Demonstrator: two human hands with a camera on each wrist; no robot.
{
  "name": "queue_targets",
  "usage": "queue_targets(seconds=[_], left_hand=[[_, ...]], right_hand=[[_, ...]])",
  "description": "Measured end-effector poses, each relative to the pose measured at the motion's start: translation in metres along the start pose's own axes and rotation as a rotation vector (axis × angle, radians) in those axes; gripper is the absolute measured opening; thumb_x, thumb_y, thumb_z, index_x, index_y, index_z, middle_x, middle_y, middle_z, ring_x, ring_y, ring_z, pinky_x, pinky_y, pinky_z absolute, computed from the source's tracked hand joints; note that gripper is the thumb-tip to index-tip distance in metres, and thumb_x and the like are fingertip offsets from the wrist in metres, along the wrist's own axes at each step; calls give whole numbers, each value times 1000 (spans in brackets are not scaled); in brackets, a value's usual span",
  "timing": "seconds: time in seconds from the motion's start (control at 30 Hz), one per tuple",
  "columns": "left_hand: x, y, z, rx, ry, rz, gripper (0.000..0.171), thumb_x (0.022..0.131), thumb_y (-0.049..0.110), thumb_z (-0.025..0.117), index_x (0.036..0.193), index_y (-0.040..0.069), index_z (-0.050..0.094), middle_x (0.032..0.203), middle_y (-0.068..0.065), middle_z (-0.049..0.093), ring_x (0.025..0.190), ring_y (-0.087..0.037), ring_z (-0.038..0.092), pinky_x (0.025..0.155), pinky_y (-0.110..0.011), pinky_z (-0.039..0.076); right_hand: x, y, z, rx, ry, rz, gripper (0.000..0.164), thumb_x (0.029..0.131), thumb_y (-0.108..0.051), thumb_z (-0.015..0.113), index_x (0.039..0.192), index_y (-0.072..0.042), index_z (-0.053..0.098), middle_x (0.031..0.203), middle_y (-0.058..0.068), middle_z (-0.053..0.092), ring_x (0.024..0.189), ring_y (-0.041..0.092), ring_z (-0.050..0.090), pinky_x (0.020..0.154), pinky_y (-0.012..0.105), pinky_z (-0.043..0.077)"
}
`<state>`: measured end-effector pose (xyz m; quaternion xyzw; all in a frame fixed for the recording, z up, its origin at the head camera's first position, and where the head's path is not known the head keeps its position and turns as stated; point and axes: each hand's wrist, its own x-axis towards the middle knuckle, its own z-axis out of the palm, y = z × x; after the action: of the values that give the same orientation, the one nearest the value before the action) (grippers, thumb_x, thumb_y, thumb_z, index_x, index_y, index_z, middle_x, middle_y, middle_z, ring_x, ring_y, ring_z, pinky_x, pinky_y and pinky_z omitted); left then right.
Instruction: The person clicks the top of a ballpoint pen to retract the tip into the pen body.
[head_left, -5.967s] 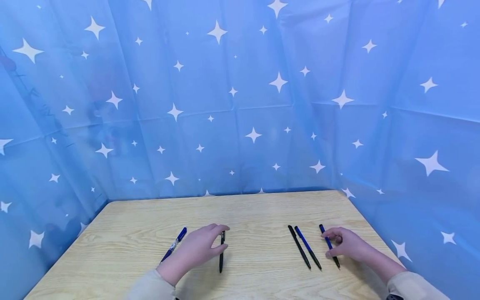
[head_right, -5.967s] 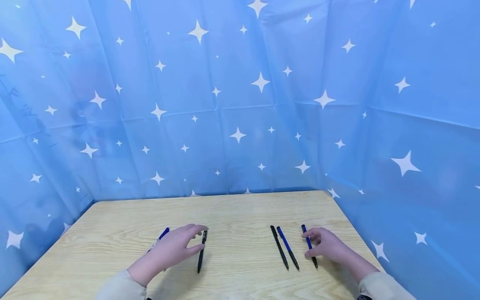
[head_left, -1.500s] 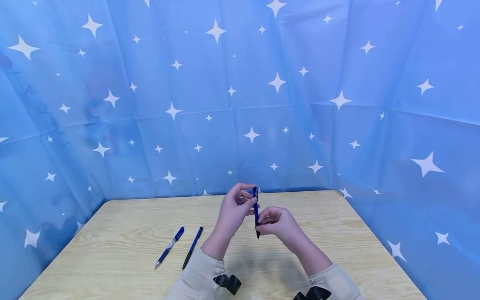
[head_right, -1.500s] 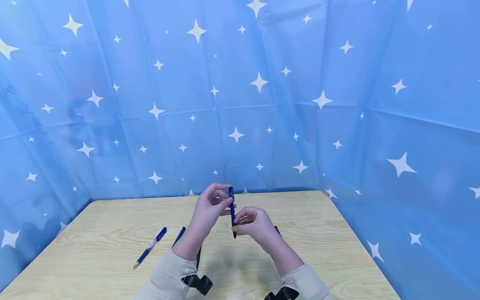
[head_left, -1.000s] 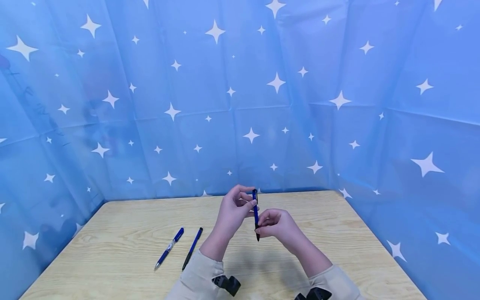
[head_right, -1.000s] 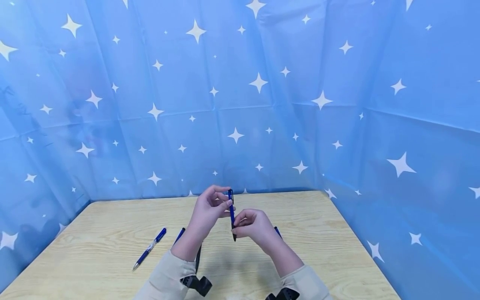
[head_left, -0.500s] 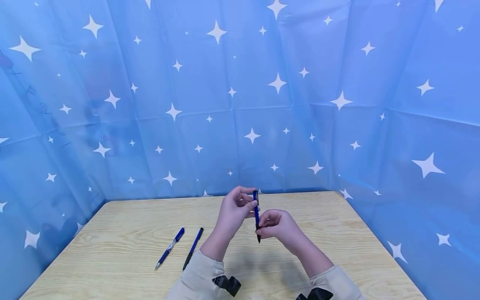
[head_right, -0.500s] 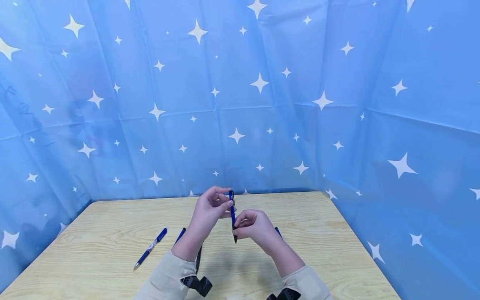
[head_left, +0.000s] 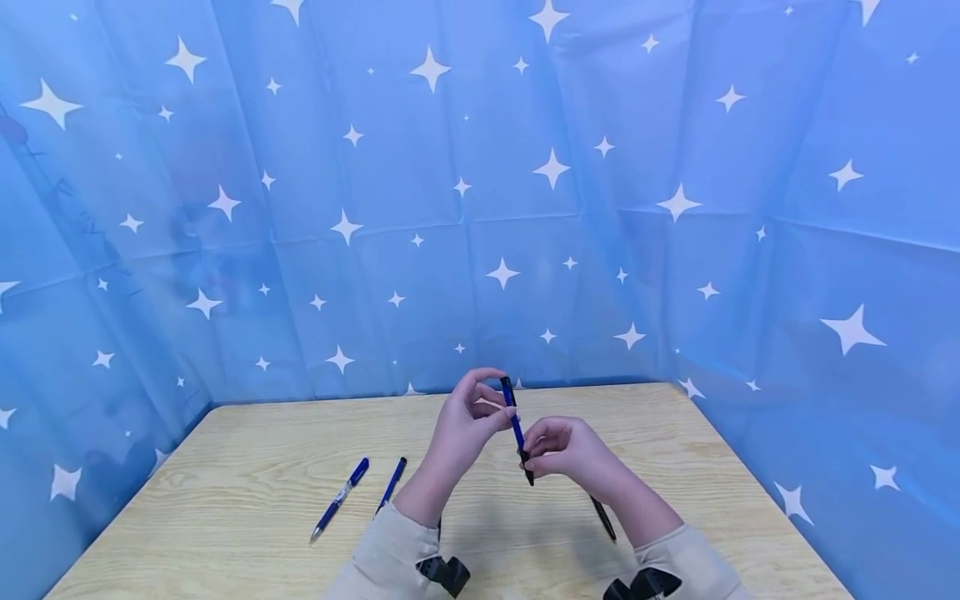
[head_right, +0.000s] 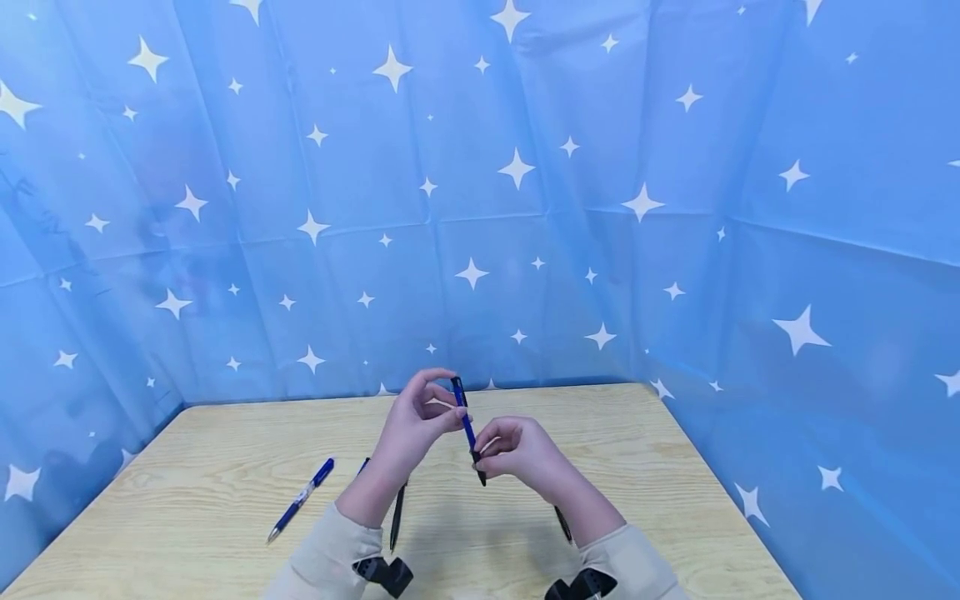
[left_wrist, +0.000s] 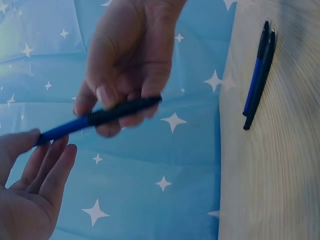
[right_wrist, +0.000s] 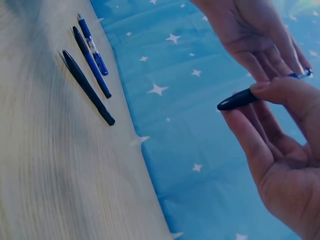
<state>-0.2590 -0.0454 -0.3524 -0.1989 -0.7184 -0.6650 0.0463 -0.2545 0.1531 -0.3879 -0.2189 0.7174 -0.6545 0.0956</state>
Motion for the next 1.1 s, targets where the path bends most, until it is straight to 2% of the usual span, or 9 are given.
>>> queue_targets(seconds=[0.17, 0.43, 0.57, 0.67, 0.77, 0.83, 0.93, 1.1], left_hand=[[-2, 1, -10, 128, -40, 23, 48, 91, 13, 71, 134, 25, 52, 103, -4, 64, 89, -16, 67, 78, -37, 55], [-8, -8, -30, 283, -82, 36, 41, 92, 14, 70, 129, 21, 55, 100, 0, 64, 86, -13, 66, 73, -33, 55], [-12, -14, -40, 358, -115, 41, 40, 92, 14, 70, 129, 19, 56, 98, 2, 64, 85, -12, 65, 73, -31, 56], [-16, -19, -48, 399, -142, 42, 40, 92, 13, 69, 129, 19, 56, 97, 3, 63, 85, -12, 65, 72, -30, 55], [-20, -23, -56, 435, -165, 43, 39, 92, 12, 69, 129, 19, 57, 96, 4, 63, 85, -12, 65, 71, -30, 55], [-22, -27, -61, 458, -182, 38, 39, 92, 12, 69, 128, 18, 57, 96, 4, 63, 85, -12, 64, 71, -30, 55], [-26, -32, -69, 480, -208, 13, 38, 92, 13, 69, 128, 18, 57, 96, 4, 63, 86, -12, 64, 71, -29, 55], [-33, -40, -83, 512, -214, -25, 35, 94, 16, 67, 128, 20, 58, 96, 5, 63, 85, -11, 64, 70, -30, 55]], right_hand=[[-4, 0, -11, -11, -28, -9, 19, 85, 4, 69, 102, 9, 62, 96, 14, 69, 91, 25, 67, 77, 42, 57], [-14, 4, -35, -92, -42, 10, 23, 87, 2, 68, 110, 7, 63, 97, 19, 69, 92, 30, 67, 77, 38, 57], [-20, 8, -48, -117, -78, 20, 31, 87, 3, 68, 117, 8, 61, 99, 23, 68, 91, 29, 67, 76, 36, 57], [-24, 11, -59, -138, -115, 39, 40, 86, 1, 68, 126, 4, 59, 98, 22, 67, 88, 27, 65, 75, 37, 56], [-29, 15, -68, -162, -144, 58, 50, 86, 3, 67, 134, -2, 56, 107, 18, 64, 87, 26, 63, 73, 41, 56], [-33, 19, -75, -182, -153, 67, 55, 84, 4, 65, 137, -6, 54, 112, 20, 61, 86, 24, 61, 72, 43, 56], [-40, 25, -86, -193, -149, 79, 58, 83, 6, 64, 139, -7, 52, 123, 24, 52, 87, 24, 60, 71, 45, 57], [-50, 37, -105, -205, -127, 124, 57, 86, 1, 68, 140, -6, 50, 128, 26, 43, 87, 24, 60, 71, 43, 57]])
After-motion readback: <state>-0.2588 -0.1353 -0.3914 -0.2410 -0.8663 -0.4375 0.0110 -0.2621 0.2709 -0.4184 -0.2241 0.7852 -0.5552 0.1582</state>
